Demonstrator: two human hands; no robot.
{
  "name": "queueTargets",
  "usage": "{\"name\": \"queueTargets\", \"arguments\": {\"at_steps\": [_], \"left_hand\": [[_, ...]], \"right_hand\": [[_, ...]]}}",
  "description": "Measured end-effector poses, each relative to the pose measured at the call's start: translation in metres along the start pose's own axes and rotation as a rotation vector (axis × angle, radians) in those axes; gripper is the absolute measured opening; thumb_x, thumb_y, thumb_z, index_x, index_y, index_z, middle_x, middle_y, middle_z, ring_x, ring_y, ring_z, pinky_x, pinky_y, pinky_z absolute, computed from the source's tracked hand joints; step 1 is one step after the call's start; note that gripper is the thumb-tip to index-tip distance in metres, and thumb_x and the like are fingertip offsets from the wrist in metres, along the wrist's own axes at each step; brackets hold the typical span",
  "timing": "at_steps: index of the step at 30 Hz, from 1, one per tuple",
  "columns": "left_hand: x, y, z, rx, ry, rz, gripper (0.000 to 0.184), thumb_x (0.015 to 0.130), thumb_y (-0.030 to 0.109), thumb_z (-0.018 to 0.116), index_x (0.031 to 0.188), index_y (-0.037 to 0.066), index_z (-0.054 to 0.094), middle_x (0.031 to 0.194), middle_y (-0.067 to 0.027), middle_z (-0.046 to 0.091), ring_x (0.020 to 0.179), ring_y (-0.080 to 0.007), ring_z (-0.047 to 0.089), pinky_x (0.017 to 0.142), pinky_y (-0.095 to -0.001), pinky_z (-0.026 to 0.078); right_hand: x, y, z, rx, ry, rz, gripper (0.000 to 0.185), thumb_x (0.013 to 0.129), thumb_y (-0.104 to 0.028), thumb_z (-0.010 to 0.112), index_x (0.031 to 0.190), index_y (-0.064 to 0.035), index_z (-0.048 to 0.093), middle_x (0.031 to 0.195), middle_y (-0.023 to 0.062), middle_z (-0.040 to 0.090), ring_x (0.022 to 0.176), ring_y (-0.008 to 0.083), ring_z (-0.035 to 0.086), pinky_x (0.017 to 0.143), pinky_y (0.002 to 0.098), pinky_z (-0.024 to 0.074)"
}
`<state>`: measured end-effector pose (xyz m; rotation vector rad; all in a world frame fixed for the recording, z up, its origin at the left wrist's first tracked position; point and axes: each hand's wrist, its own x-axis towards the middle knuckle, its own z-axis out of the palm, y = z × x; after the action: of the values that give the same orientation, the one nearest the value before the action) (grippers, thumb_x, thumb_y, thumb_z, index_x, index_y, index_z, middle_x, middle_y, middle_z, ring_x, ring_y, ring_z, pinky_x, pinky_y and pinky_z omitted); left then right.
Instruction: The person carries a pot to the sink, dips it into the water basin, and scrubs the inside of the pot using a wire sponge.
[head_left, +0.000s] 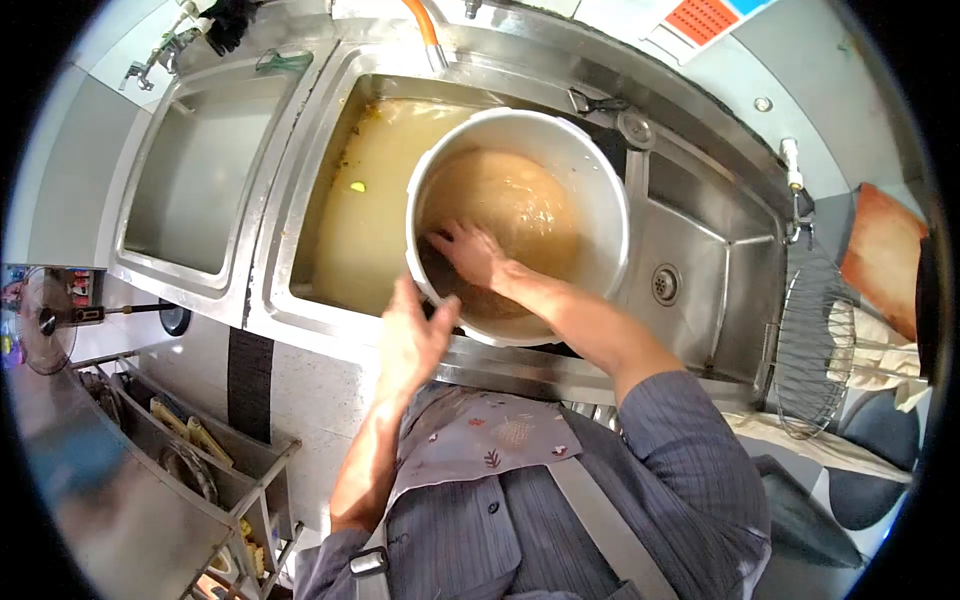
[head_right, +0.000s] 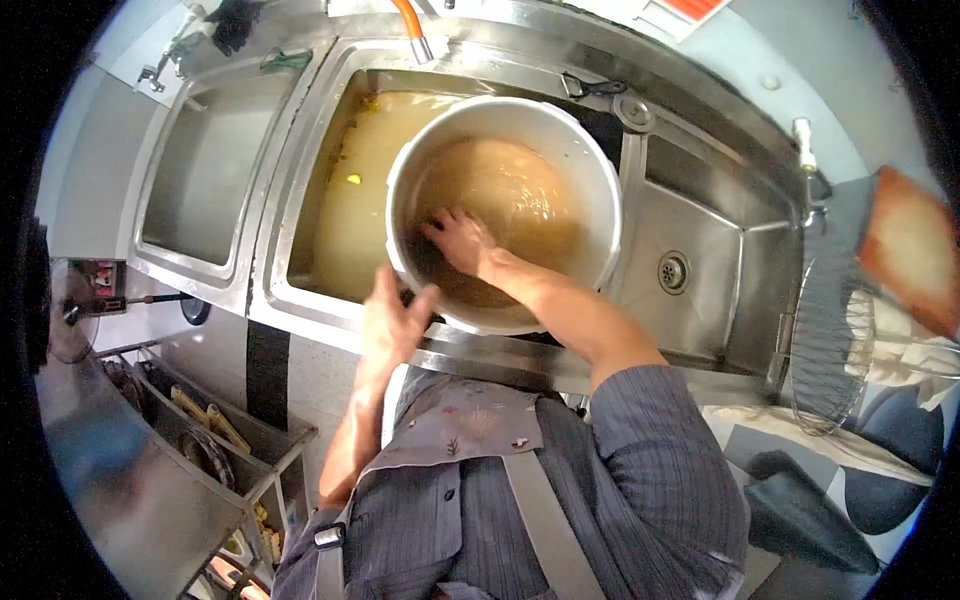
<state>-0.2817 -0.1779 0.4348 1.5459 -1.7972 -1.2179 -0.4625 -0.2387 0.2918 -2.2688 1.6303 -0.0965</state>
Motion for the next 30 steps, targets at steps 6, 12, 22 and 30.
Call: {"name": "queueTargets", "arguments": {"at_steps": [6, 12, 22, 30], "left_hand": [[0.028, 0.001, 0.007, 0.355, 0.028, -0.045, 0.045, 0.08, 0.034, 0.072, 0.097, -0.007, 0.063, 0.086, -0.0288, 0.069, 0.086, -0.046, 0.069, 0.079, -0.0501, 0.054], [0.045, 0.0, 0.006, 0.316, -0.056, -0.098, 0.046, 0.078, 0.036, 0.065, 0.102, -0.003, 0.069, 0.091, -0.0274, 0.071, 0.091, -0.0442, 0.069, 0.087, -0.0496, 0.054], [0.051, -0.016, 0.025, 0.426, 0.128, 0.012, 0.043, 0.081, 0.037, 0.063, 0.086, -0.006, 0.07, 0.077, -0.0276, 0.069, 0.076, -0.0454, 0.069, 0.079, -0.0506, 0.056], [0.063, -0.025, 0.016, 0.457, 0.167, 0.14, 0.038, 0.082, 0.035, 0.063, 0.082, -0.003, 0.068, 0.075, -0.0239, 0.069, 0.069, -0.0426, 0.069, 0.072, -0.0488, 0.058]], "right_hand": [[0.01, 0.058, -0.018, -0.129, -0.047, 0.249, 0.048, 0.099, -0.02, 0.048, 0.146, -0.0169, 0.044, 0.153, 0.0183, 0.038, 0.14, 0.0402, 0.038, 0.113, 0.0554, 0.0369], [-0.029, 0.117, -0.034, -0.299, -0.084, 0.629, 0.043, 0.09, -0.013, 0.053, 0.133, -0.007, 0.055, 0.134, 0.0179, 0.056, 0.119, 0.0334, 0.058, 0.094, 0.0518, 0.0507], [-0.003, 0.02, 0.04, 0.3, -0.12, 0.296, 0.028, 0.092, -0.015, 0.049, 0.103, 0.0008, 0.07, 0.109, 0.0266, 0.069, 0.097, 0.038, 0.069, 0.083, 0.0483, 0.0545], [-0.042, 0.038, 0.003, 0.397, -0.236, 0.139, 0.031, 0.095, -0.014, 0.044, 0.111, 0.0034, 0.064, 0.105, 0.0277, 0.068, 0.098, 0.0349, 0.067, 0.085, 0.0444, 0.0522]]}}
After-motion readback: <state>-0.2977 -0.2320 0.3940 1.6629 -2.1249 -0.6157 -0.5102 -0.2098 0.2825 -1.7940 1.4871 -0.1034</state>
